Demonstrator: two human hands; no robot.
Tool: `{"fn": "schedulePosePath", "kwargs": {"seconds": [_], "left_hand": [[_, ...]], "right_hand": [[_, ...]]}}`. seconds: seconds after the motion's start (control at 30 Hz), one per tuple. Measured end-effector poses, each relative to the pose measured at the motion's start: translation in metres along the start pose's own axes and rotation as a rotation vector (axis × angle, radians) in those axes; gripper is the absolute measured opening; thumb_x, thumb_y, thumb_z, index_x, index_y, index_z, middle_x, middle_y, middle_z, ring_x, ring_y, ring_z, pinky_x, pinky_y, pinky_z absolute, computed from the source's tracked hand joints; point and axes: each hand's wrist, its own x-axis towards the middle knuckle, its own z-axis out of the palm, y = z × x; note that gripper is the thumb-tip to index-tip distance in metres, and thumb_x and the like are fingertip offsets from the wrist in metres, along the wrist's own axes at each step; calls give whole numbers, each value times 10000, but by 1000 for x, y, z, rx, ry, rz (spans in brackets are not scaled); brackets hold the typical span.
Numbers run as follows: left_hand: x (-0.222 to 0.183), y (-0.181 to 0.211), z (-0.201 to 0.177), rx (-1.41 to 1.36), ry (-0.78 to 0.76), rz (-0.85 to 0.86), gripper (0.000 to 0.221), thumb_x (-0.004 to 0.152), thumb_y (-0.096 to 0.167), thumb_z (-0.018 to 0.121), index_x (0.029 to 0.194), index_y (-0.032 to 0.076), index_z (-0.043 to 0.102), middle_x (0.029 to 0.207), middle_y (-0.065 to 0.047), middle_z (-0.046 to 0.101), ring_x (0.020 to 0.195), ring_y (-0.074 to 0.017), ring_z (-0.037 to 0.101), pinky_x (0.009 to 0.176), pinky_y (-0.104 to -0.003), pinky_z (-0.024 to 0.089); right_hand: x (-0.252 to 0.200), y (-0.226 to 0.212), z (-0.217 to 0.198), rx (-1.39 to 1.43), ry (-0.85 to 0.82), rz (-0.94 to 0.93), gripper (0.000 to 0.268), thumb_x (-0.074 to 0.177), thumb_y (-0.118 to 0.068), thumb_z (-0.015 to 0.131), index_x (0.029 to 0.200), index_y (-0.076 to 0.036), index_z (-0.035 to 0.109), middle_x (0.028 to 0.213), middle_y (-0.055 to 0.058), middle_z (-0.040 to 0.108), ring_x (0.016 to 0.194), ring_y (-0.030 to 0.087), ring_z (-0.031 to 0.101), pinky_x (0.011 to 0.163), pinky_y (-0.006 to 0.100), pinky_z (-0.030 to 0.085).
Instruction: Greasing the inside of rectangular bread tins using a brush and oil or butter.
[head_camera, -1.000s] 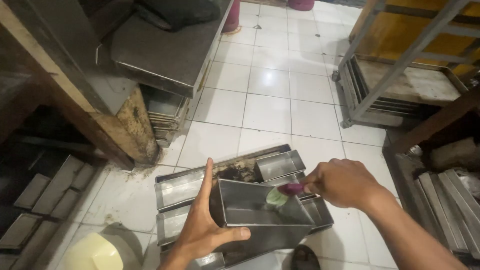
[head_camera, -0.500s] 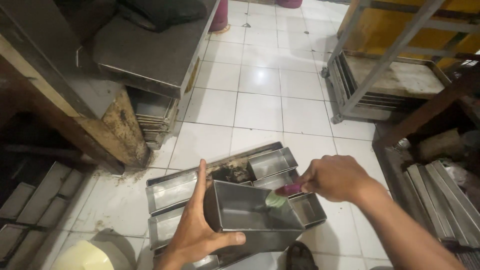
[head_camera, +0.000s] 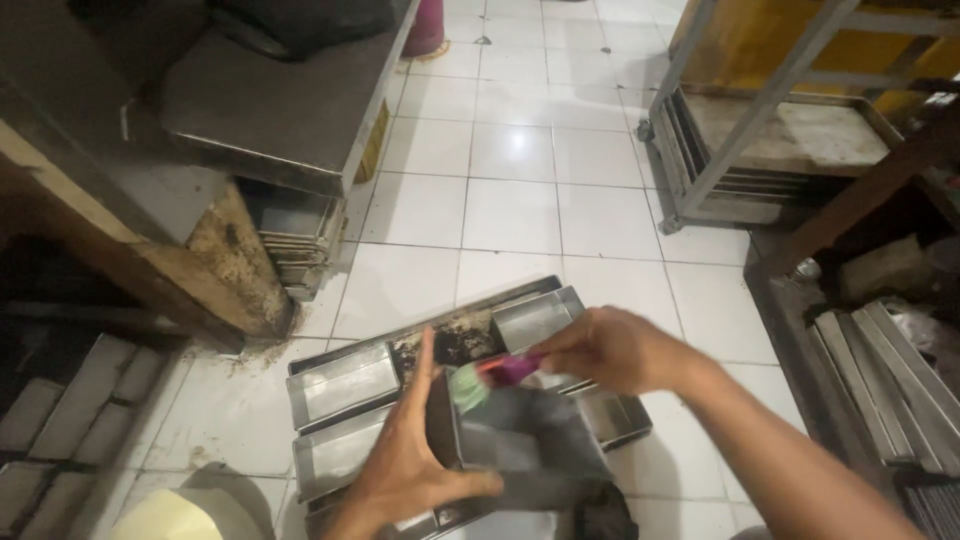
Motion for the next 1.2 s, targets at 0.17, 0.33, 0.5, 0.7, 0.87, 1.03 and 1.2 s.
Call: {"fn": "schedulePosePath", "kwargs": {"seconds": [0.17, 0.33, 0.5, 0.7, 0.87, 1.03, 1.2], "left_hand": [[35, -36, -13, 243, 97, -91, 1601, 461, 384, 1006, 1593, 252, -119, 1686, -184, 118, 1519, -407, 239, 1125, -753, 221], [100, -98, -23, 505, 156, 23, 1544, 517, 334, 1016, 1640, 183, -34, 1497, -237, 389, 1415, -445, 313, 1147, -720, 114], [140, -148, -27, 493, 145, 50, 1387, 652, 218, 940, 1657, 166, -14, 1477, -310, 313, 1448, -534, 238, 1133, -782, -11], [187, -248, -19, 457, 126, 110, 1477, 519, 124, 983, 1634, 188, 17, 1523, -198, 301, 1366, -407, 344, 1095, -558, 270], [176, -301, -28, 343, 19, -115, 1370, 665, -69, 809, 1592, 181, -168, 1674, -258, -76, 1561, -375, -42, 1205, -521, 191], [135, -254, -23, 561, -28, -412, 1197, 765, 210, 829, 1593, 283, -32, 1638, -114, 165, 1536, -322, 100, 1206, -666, -36], [91, -274, -13, 970, -240, -206, 1095, 794, 440, 813, 1597, 241, 95, 1637, -165, 201, 1545, -314, 146, 1227, -633, -81]], "right_hand": [[-18, 29, -17, -469, 354, 352, 283, 960, -430, 562, 1185, -357, 717, 821, -23, 787, 681, 163, 701, 582, 314, 484], [-53, 15, -40, -119, 370, 410, 311, 916, -356, 618, 1197, -362, 752, 940, 21, 821, 862, 289, 719, 794, 442, 552], [-57, 26, -36, 7, 411, 377, 305, 881, -276, 650, 1148, -275, 797, 899, 122, 836, 945, 408, 752, 811, 507, 594], [-38, 54, -30, -15, 577, 234, 279, 822, -251, 715, 1071, -194, 826, 409, 58, 635, 319, 171, 405, 367, 331, 318], [-26, 61, -25, -54, 561, 137, 290, 814, -282, 724, 1060, -160, 816, 431, 56, 726, 279, 149, 373, 321, 316, 314], [-19, 64, -26, -37, 526, 150, 294, 820, -305, 714, 1052, -155, 817, 411, 68, 721, 272, 149, 370, 333, 317, 265], [-26, 57, -30, -19, 481, 195, 286, 815, -269, 689, 1055, -192, 825, 488, 50, 745, 335, 180, 433, 390, 339, 364]]}}
